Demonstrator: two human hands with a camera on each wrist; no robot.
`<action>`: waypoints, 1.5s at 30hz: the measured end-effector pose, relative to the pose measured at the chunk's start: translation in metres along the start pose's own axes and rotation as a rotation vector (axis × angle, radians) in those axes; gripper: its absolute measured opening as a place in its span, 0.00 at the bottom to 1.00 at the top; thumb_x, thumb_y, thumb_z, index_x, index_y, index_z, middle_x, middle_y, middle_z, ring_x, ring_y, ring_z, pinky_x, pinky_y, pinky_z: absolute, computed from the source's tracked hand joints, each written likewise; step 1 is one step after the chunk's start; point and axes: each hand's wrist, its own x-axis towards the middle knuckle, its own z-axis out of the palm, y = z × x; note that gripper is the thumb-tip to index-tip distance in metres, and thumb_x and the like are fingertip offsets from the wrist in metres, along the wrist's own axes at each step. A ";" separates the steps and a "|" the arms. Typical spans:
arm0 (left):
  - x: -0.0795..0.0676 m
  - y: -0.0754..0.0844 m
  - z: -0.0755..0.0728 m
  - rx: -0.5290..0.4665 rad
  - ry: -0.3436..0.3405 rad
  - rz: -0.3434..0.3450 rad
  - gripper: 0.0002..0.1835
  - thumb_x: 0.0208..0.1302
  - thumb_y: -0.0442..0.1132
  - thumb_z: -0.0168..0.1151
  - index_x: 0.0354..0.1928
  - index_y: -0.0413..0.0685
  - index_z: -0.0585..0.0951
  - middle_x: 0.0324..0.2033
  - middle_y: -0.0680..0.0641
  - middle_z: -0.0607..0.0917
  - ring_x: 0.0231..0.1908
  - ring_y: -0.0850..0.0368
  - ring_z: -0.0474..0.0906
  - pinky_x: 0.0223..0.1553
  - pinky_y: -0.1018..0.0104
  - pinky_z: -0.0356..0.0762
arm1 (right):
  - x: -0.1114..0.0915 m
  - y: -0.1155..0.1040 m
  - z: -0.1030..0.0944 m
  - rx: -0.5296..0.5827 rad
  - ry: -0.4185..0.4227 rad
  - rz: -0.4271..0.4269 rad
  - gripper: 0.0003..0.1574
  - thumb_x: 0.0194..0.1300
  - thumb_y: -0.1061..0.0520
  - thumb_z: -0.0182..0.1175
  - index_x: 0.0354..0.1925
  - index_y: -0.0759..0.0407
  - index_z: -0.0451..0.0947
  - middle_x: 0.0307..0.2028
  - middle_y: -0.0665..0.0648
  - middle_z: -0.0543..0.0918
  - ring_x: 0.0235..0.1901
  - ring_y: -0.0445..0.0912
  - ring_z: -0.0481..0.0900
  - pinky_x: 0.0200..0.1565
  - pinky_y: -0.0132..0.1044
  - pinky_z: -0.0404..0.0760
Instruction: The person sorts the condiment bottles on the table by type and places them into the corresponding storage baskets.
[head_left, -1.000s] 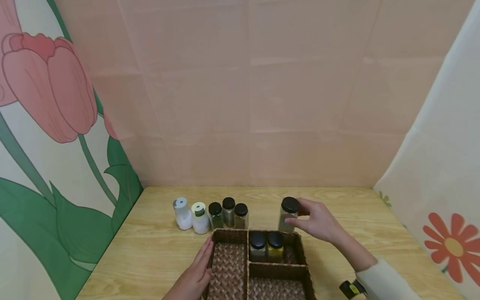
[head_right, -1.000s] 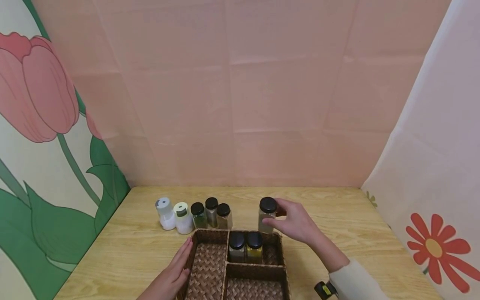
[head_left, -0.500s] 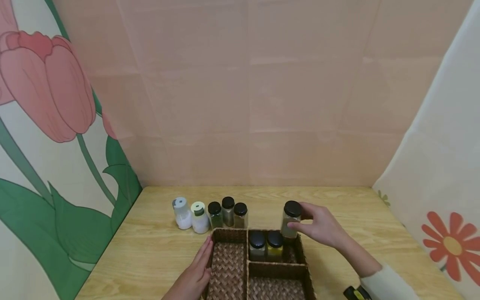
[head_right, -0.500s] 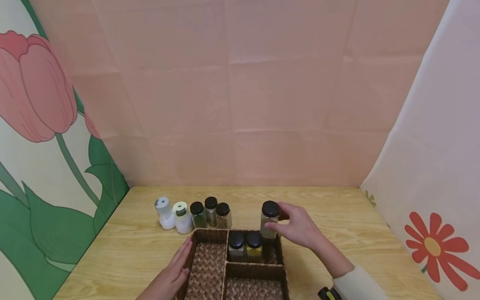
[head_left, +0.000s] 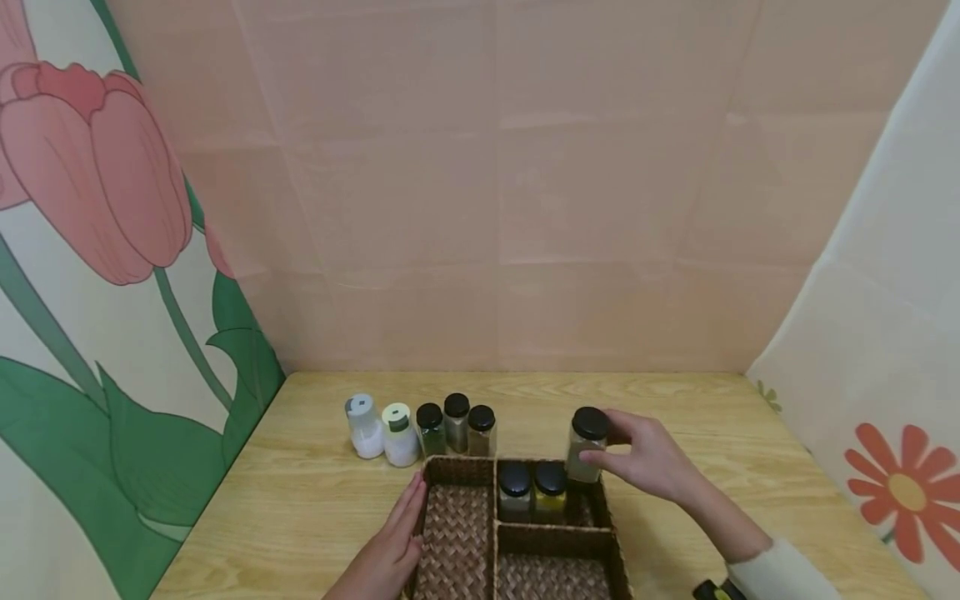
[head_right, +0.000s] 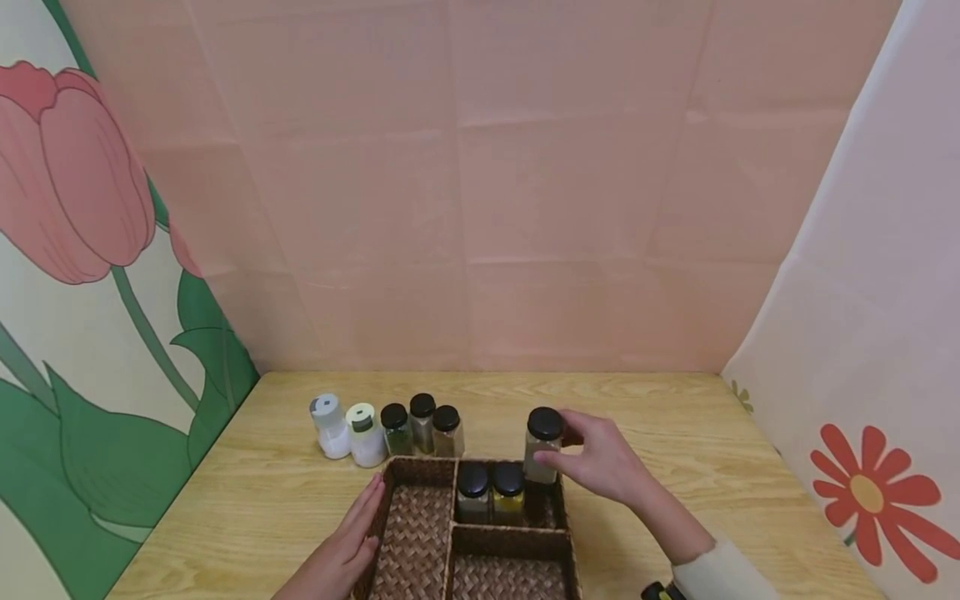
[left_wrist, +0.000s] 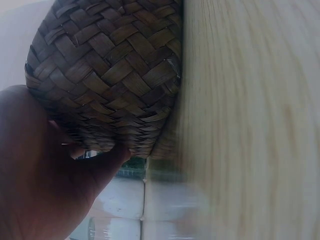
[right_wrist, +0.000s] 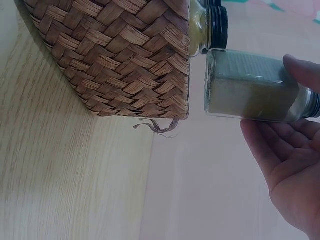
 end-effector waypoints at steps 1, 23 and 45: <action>0.000 0.000 0.000 0.000 0.000 0.003 0.37 0.76 0.38 0.46 0.81 0.48 0.47 0.81 0.51 0.40 0.78 0.45 0.46 0.72 0.36 0.52 | -0.001 0.000 0.000 0.001 -0.002 0.000 0.28 0.62 0.43 0.72 0.57 0.49 0.81 0.45 0.44 0.87 0.40 0.38 0.86 0.43 0.36 0.86; 0.002 -0.003 -0.001 -0.012 -0.018 0.010 0.36 0.76 0.38 0.45 0.82 0.48 0.46 0.81 0.51 0.40 0.78 0.45 0.44 0.72 0.36 0.51 | -0.009 0.003 0.000 -0.007 -0.020 0.010 0.29 0.62 0.43 0.72 0.58 0.51 0.81 0.45 0.44 0.88 0.40 0.38 0.85 0.43 0.36 0.85; 0.000 -0.001 -0.001 -0.047 -0.026 -0.008 0.36 0.76 0.38 0.45 0.81 0.47 0.46 0.81 0.50 0.40 0.78 0.44 0.44 0.72 0.35 0.50 | -0.011 0.008 0.007 0.011 -0.043 0.008 0.31 0.62 0.42 0.72 0.59 0.52 0.80 0.47 0.45 0.87 0.42 0.40 0.86 0.46 0.36 0.86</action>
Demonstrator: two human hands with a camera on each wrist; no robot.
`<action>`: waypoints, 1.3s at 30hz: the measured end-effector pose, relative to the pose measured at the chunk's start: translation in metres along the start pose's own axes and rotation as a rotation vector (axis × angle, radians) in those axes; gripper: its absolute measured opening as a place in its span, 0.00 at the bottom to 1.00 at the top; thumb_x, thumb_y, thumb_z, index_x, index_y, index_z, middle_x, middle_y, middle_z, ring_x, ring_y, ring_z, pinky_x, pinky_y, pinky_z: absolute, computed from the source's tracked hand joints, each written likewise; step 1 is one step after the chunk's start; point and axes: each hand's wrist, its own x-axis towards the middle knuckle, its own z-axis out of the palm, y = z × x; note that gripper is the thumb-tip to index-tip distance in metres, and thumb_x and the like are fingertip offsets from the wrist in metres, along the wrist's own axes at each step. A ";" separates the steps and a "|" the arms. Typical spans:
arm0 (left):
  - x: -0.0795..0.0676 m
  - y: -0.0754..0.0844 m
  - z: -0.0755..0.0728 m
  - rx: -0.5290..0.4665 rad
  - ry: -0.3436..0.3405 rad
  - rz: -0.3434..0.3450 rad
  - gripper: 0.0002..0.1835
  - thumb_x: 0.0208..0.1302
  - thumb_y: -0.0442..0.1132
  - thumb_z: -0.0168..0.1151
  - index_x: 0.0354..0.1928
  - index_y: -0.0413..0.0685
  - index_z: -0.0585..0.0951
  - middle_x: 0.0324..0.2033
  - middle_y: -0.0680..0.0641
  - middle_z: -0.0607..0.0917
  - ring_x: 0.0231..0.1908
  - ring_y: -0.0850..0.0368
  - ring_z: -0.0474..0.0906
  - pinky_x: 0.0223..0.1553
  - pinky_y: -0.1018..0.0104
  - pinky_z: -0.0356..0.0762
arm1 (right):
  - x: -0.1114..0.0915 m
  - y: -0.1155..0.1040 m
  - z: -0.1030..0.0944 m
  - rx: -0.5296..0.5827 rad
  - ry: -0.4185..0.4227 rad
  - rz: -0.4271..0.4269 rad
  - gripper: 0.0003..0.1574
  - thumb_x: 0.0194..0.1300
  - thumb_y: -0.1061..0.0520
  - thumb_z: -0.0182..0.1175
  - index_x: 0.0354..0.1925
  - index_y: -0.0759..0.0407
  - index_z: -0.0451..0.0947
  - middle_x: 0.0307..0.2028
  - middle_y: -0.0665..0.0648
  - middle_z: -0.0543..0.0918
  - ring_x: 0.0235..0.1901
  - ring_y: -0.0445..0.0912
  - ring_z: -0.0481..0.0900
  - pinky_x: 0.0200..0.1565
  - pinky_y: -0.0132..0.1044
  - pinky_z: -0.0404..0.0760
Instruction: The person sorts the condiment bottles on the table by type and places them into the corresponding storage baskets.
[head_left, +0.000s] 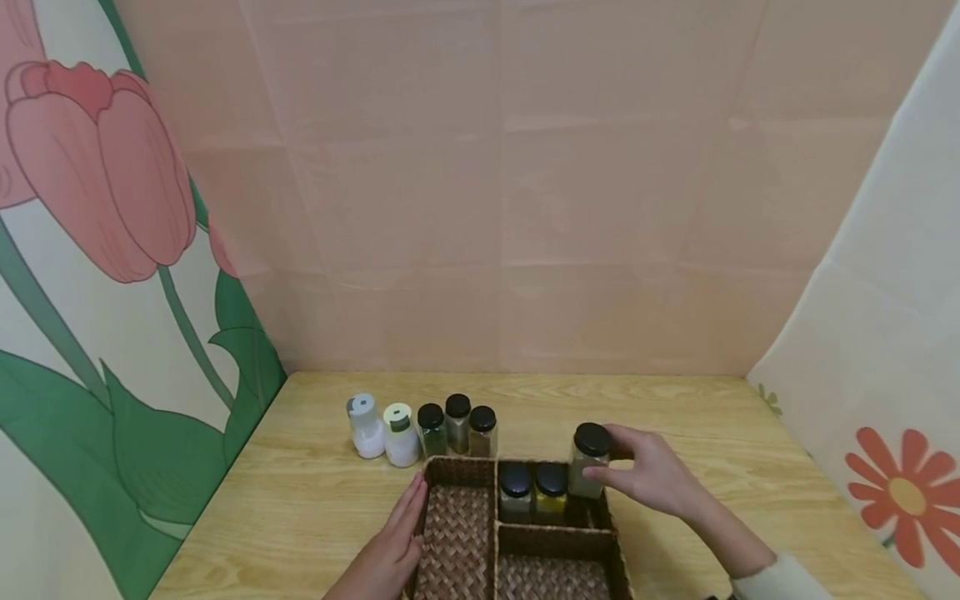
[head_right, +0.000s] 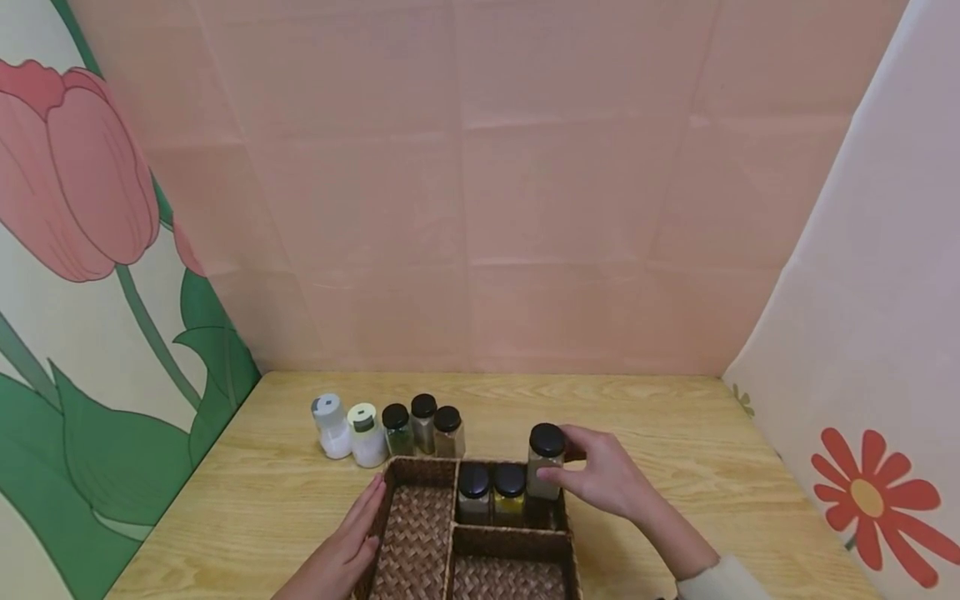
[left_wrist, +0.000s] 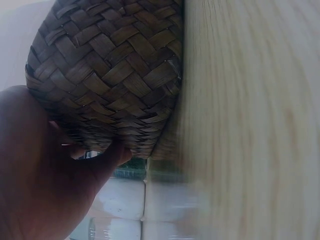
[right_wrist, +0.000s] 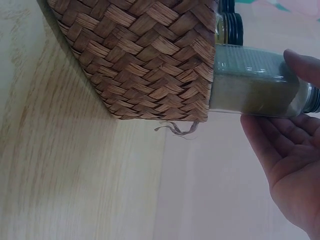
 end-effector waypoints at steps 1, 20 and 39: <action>0.000 0.000 0.000 0.000 0.001 0.001 0.36 0.76 0.38 0.45 0.81 0.47 0.46 0.81 0.50 0.40 0.78 0.44 0.44 0.72 0.35 0.50 | 0.000 0.001 0.001 -0.002 -0.003 0.001 0.31 0.62 0.42 0.71 0.59 0.53 0.80 0.47 0.46 0.87 0.42 0.40 0.86 0.46 0.36 0.86; 0.001 -0.001 0.001 0.009 0.007 0.006 0.36 0.76 0.37 0.45 0.81 0.46 0.46 0.81 0.50 0.40 0.78 0.44 0.44 0.72 0.35 0.50 | -0.004 0.004 0.006 0.026 -0.032 0.015 0.32 0.62 0.43 0.71 0.60 0.54 0.80 0.48 0.49 0.87 0.43 0.41 0.86 0.46 0.38 0.86; -0.001 -0.001 0.002 0.002 0.021 0.050 0.37 0.76 0.36 0.47 0.81 0.46 0.45 0.81 0.49 0.40 0.78 0.43 0.43 0.72 0.35 0.50 | -0.007 0.010 0.012 0.011 -0.095 0.052 0.35 0.62 0.38 0.70 0.60 0.54 0.79 0.50 0.49 0.86 0.47 0.46 0.86 0.48 0.40 0.86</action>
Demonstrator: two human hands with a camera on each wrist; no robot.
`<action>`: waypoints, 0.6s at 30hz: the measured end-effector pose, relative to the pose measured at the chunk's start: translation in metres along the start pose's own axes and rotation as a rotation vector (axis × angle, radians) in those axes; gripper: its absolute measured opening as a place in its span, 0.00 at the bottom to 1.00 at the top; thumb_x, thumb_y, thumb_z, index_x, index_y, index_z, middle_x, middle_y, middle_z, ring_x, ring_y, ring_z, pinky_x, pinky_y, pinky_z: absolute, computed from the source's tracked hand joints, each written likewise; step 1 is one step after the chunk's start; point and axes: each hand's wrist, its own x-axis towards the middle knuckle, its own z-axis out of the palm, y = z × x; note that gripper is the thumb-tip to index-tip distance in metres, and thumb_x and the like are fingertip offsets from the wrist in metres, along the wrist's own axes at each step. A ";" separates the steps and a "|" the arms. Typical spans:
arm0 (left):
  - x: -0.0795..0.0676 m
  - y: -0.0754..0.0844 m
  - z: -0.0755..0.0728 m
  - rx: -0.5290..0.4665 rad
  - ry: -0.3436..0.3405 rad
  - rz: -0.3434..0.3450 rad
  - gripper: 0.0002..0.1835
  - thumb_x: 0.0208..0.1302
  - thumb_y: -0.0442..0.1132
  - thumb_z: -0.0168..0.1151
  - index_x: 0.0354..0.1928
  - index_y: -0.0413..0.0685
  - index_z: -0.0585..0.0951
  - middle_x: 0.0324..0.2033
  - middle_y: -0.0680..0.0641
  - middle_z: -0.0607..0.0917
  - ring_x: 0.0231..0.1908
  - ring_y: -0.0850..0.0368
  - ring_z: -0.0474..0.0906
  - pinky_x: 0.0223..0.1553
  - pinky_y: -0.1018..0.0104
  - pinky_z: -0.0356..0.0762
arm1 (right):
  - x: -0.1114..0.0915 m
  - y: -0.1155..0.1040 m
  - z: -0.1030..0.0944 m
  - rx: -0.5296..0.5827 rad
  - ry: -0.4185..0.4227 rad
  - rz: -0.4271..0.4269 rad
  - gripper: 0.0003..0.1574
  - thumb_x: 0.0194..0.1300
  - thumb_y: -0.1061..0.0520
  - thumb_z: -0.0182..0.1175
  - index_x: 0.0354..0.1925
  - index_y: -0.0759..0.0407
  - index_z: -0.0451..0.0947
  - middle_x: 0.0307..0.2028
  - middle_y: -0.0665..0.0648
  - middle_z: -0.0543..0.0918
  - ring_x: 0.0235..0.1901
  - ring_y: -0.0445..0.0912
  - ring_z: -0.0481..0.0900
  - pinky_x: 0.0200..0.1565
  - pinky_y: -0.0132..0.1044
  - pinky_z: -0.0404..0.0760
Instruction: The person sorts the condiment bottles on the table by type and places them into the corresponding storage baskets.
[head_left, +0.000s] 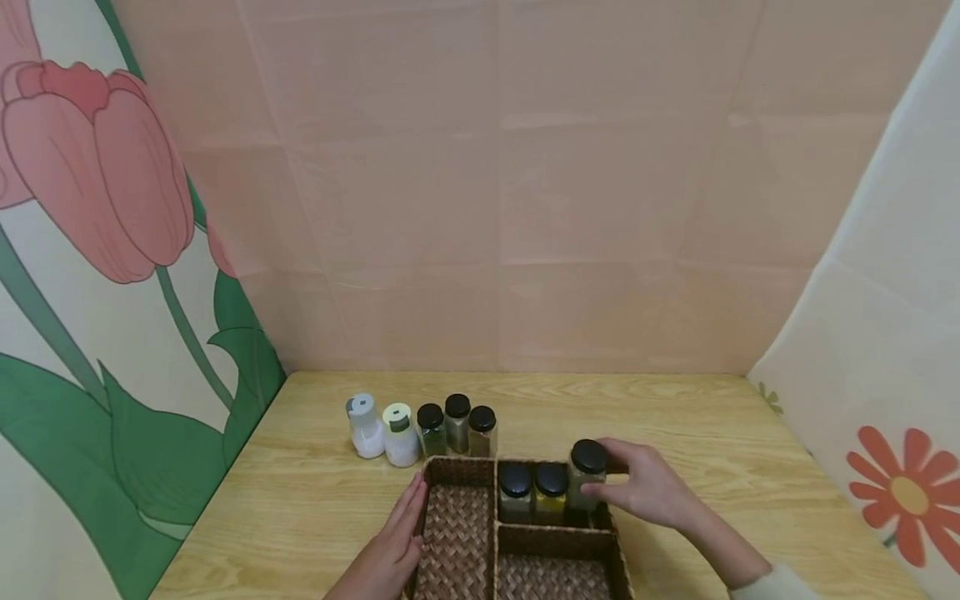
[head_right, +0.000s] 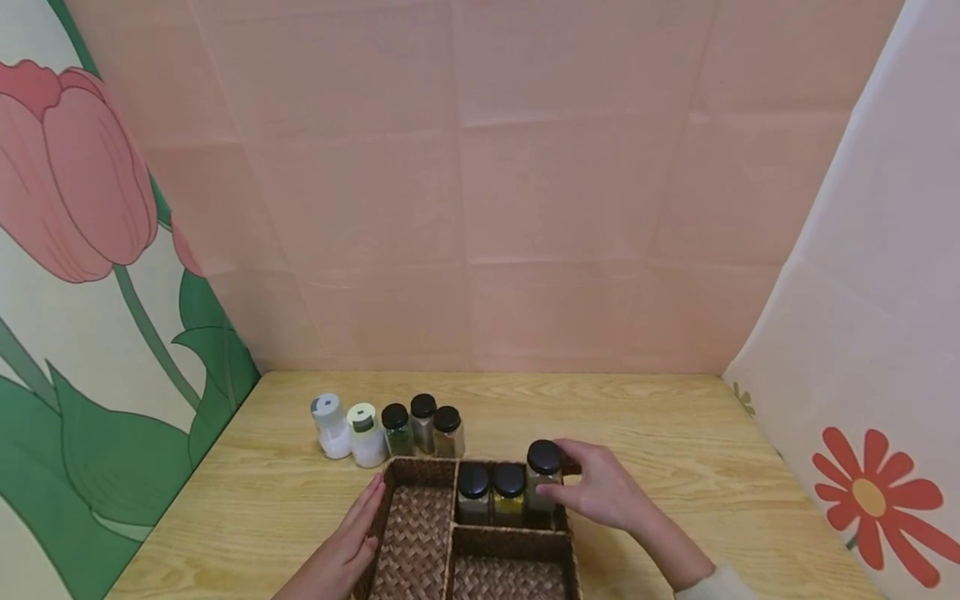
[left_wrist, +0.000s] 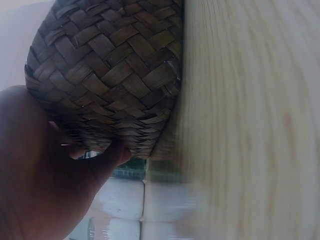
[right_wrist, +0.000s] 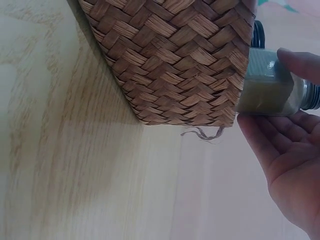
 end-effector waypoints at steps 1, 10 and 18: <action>0.000 0.000 0.000 -0.002 -0.001 -0.002 0.37 0.76 0.36 0.47 0.81 0.46 0.45 0.81 0.49 0.40 0.78 0.43 0.43 0.72 0.35 0.50 | 0.000 0.000 0.000 0.002 0.000 -0.002 0.35 0.62 0.39 0.71 0.60 0.54 0.79 0.51 0.50 0.86 0.47 0.46 0.86 0.48 0.42 0.86; 0.002 -0.001 0.000 0.004 0.002 -0.028 0.37 0.75 0.36 0.46 0.81 0.46 0.46 0.81 0.49 0.40 0.78 0.44 0.43 0.72 0.35 0.50 | -0.001 0.003 0.004 -0.010 0.005 -0.017 0.33 0.61 0.40 0.72 0.59 0.51 0.79 0.50 0.47 0.87 0.47 0.45 0.86 0.48 0.50 0.86; 0.001 0.001 0.000 0.002 -0.005 -0.024 0.37 0.76 0.36 0.46 0.81 0.46 0.46 0.81 0.48 0.40 0.78 0.42 0.44 0.72 0.34 0.50 | -0.002 0.002 0.004 -0.023 -0.009 -0.023 0.29 0.61 0.39 0.71 0.57 0.47 0.80 0.48 0.43 0.86 0.46 0.42 0.86 0.47 0.48 0.87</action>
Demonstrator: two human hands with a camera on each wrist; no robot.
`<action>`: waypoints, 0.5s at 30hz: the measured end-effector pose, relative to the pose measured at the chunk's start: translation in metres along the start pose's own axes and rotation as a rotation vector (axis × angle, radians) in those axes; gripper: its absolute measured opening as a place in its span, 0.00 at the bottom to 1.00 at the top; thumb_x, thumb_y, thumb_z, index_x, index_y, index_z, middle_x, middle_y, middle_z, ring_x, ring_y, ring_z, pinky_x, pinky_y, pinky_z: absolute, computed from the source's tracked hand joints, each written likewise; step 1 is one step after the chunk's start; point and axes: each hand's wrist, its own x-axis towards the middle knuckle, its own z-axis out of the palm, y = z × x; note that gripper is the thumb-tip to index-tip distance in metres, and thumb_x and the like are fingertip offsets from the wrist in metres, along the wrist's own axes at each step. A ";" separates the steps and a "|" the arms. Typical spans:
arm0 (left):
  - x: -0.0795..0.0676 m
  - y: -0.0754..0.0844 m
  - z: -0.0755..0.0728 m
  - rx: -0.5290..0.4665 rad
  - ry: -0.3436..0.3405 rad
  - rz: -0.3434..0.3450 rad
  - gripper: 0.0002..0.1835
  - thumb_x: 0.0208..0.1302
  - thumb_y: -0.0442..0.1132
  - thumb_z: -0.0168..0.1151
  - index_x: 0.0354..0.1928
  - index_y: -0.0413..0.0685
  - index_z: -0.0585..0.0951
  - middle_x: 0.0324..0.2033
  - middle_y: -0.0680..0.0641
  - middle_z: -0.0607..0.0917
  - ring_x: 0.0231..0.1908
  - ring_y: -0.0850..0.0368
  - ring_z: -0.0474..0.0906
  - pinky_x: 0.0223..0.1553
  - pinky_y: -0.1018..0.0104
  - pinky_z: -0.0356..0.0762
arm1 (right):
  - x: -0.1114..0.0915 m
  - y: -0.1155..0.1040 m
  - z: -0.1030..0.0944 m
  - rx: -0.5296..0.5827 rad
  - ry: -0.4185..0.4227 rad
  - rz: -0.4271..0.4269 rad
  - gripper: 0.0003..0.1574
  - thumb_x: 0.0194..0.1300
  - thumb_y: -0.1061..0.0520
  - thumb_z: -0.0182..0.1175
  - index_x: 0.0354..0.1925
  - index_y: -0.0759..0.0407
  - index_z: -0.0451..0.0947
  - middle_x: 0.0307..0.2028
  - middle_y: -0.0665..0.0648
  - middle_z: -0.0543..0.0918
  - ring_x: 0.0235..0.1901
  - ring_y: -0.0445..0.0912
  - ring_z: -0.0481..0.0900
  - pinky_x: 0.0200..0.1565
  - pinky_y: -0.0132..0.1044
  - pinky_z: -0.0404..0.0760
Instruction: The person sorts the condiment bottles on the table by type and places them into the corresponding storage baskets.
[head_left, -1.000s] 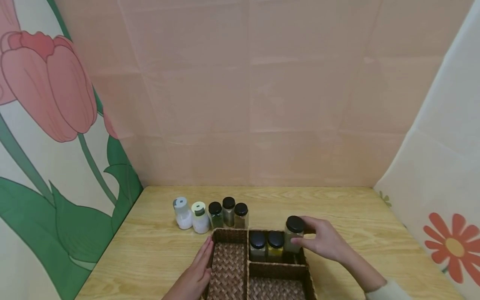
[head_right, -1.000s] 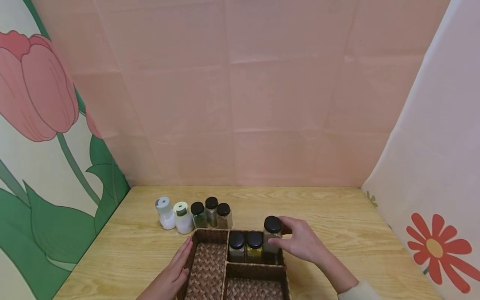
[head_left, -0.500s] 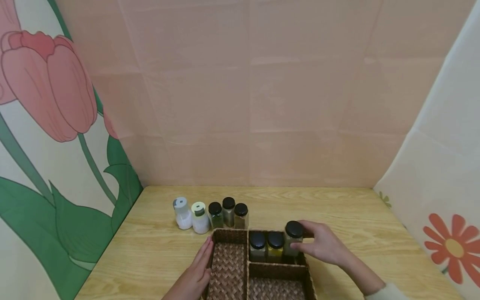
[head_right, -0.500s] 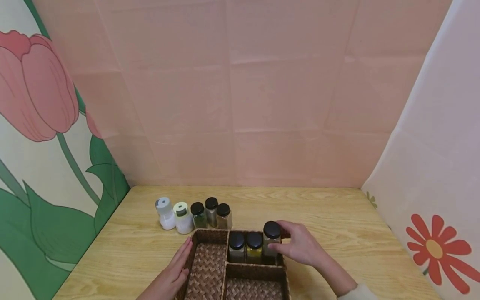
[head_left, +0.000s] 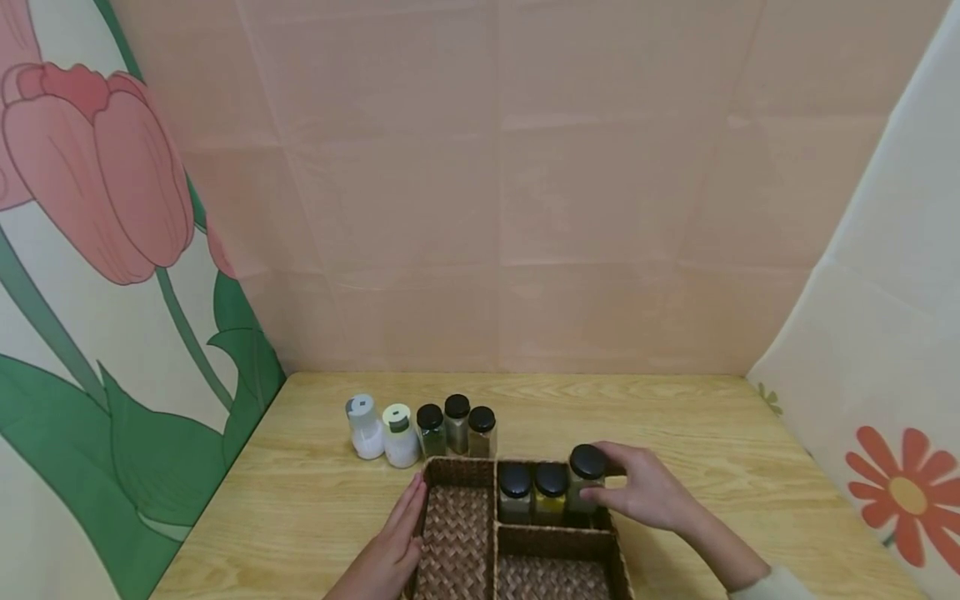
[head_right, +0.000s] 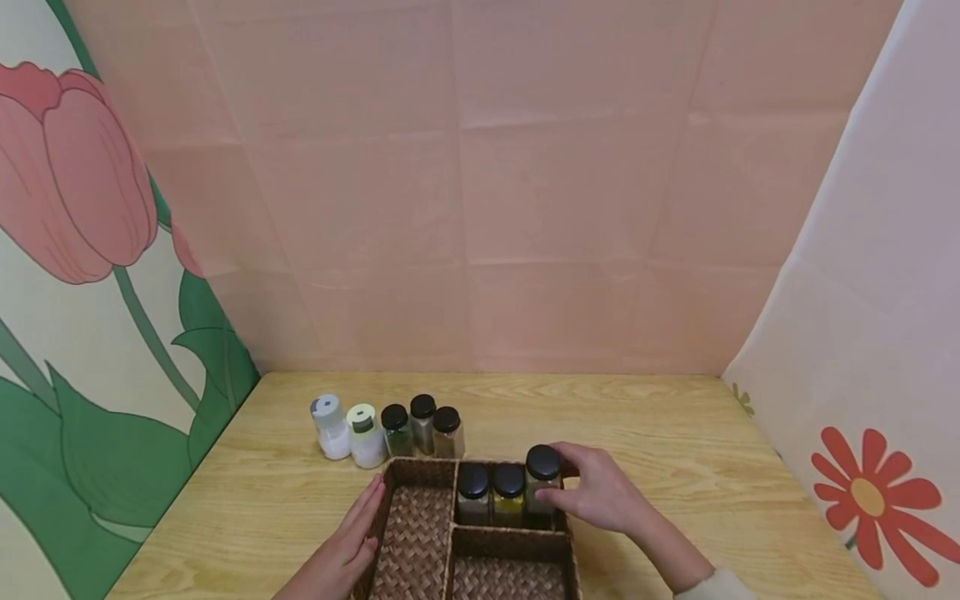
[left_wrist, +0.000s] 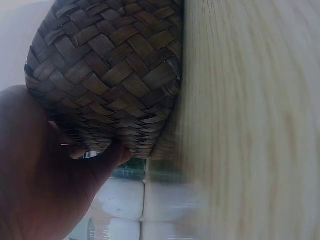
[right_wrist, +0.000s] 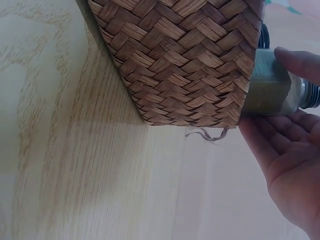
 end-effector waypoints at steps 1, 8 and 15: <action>0.000 0.000 0.000 -0.001 0.000 -0.004 0.37 0.76 0.36 0.46 0.81 0.46 0.46 0.81 0.49 0.40 0.78 0.43 0.44 0.72 0.34 0.50 | 0.000 0.000 0.000 -0.004 -0.002 0.003 0.29 0.61 0.38 0.71 0.57 0.47 0.80 0.48 0.43 0.86 0.46 0.42 0.86 0.47 0.46 0.86; 0.001 0.000 0.000 0.002 0.001 -0.011 0.37 0.76 0.36 0.46 0.81 0.46 0.46 0.81 0.49 0.39 0.78 0.43 0.44 0.72 0.35 0.50 | -0.001 0.001 0.001 -0.027 -0.003 -0.004 0.30 0.60 0.36 0.70 0.57 0.44 0.79 0.49 0.41 0.86 0.47 0.44 0.86 0.47 0.45 0.86; 0.001 0.002 -0.002 -0.002 -0.013 -0.031 0.37 0.76 0.37 0.45 0.81 0.47 0.45 0.81 0.49 0.39 0.79 0.44 0.43 0.72 0.35 0.49 | -0.002 0.001 0.002 -0.085 0.022 -0.029 0.30 0.59 0.35 0.71 0.57 0.42 0.80 0.45 0.37 0.86 0.44 0.40 0.83 0.43 0.41 0.83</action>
